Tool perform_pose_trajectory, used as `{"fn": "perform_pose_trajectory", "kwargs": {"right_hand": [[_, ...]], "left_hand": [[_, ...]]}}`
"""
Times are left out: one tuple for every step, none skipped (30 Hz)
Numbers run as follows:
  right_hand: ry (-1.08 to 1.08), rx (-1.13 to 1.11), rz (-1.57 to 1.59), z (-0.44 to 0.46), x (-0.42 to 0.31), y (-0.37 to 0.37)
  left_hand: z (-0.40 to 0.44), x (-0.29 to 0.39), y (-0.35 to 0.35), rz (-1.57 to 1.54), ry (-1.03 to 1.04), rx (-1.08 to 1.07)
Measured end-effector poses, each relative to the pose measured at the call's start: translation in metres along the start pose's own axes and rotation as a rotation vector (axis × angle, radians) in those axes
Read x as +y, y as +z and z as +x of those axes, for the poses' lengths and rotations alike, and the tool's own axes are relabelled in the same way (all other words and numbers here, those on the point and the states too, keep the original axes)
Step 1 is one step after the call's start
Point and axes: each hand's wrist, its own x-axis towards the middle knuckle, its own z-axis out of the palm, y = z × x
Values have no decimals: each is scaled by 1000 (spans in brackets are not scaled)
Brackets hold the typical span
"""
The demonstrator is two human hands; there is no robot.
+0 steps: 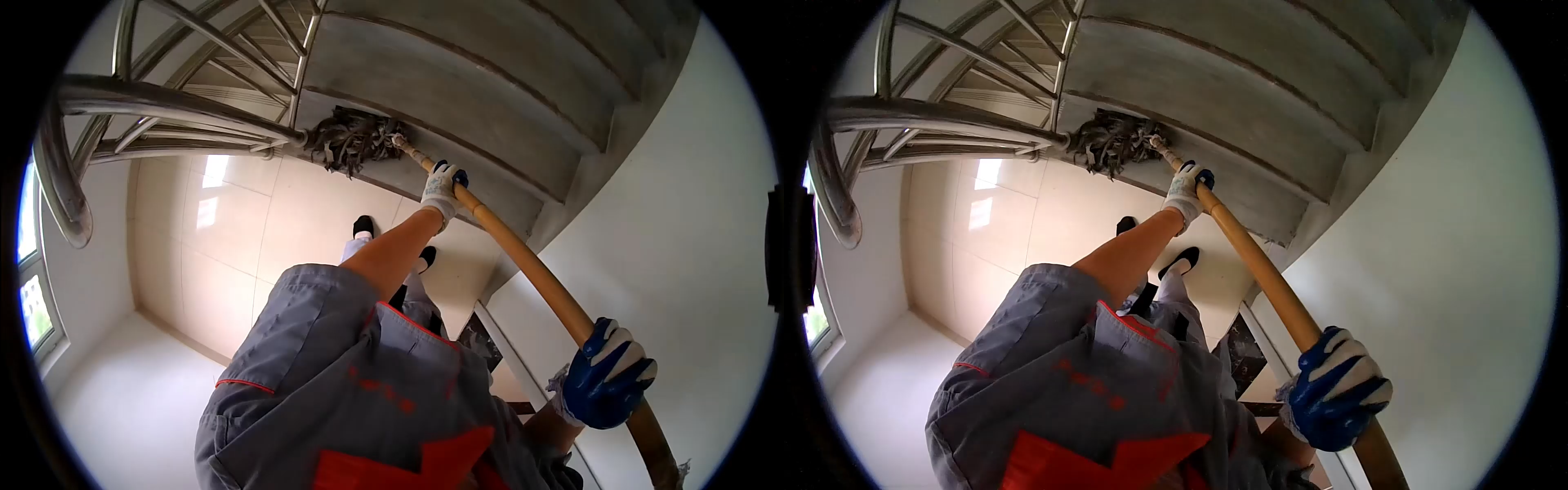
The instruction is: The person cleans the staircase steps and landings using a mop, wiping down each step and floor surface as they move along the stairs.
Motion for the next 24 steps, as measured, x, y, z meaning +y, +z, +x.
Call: {"fn": "perform_pose_trajectory", "kwargs": {"right_hand": [[7, 20, -33, -4, 2, -10], [11, 39, -62, -9, 3, -21], [15, 55, -87, -14, 3, -31], [17, 69, -113, -18, 3, -39], [21, 79, -140, -19, 1, -47], [21, 87, -164, -25, -1, -55], [24, 96, -191, -28, -4, -62], [19, 103, -219, -33, -6, -68], [21, 109, -242, -35, -8, -71], [17, 114, -259, -38, -11, -74], [15, 116, -273, -41, -13, -76], [14, 117, -283, -42, -15, -76], [10, 120, -280, -42, -18, -77], [11, 119, -267, -41, -20, -75], [11, 121, -240, -39, -21, -72], [21, 150, -151, -31, -22, -65], [31, 180, -62, -23, -21, -58], [41, 208, 28, -14, -20, -50], [50, 237, 117, -7, -17, -44], [63, 275, 203, -4, -17, -38], [75, 312, 289, -3, -17, -34], [116, 280, 307, -14, -10, -43], [156, 247, 325, -30, 2, -54], [189, 402, 345, -42, 12, -49]], "left_hand": [[2, -4, 10, 21, -7, 30], [3, -2, 16, 42, -14, 61], [4, -1, 21, 65, -21, 94], [2, 2, 27, 48, 2, 78], [-2, 12, 29, 30, 25, 62], [-6, 19, 33, 13, 48, 46], [-13, 21, 40, 25, 64, 49], [-18, 22, 51, 31, 85, 53], [-20, 20, 64, 37, 106, 57], [-21, 8, 81, 58, 80, 31], [-22, 15, 81, 66, 53, -26], [-25, 27, 76, 73, 26, -83], [-28, 34, 73, 81, -1, -140], [-27, 36, 75, 115, 64, -164], [-24, 36, 75, 138, 88, -213], [-21, 40, 70, 160, 111, -262], [-18, 43, 66, 183, 135, -312], [-20, 49, 64, 226, 112, -375], [-20, 48, 65, 246, 100, -388], [-22, 44, 67, 268, 92, -410], [-23, 41, 68, 290, 84, -433], [-23, 35, 66, 373, 92, -486], [-22, 27, 58, 456, 101, -539], [-21, 18, 48, 539, 111, -591]]}}
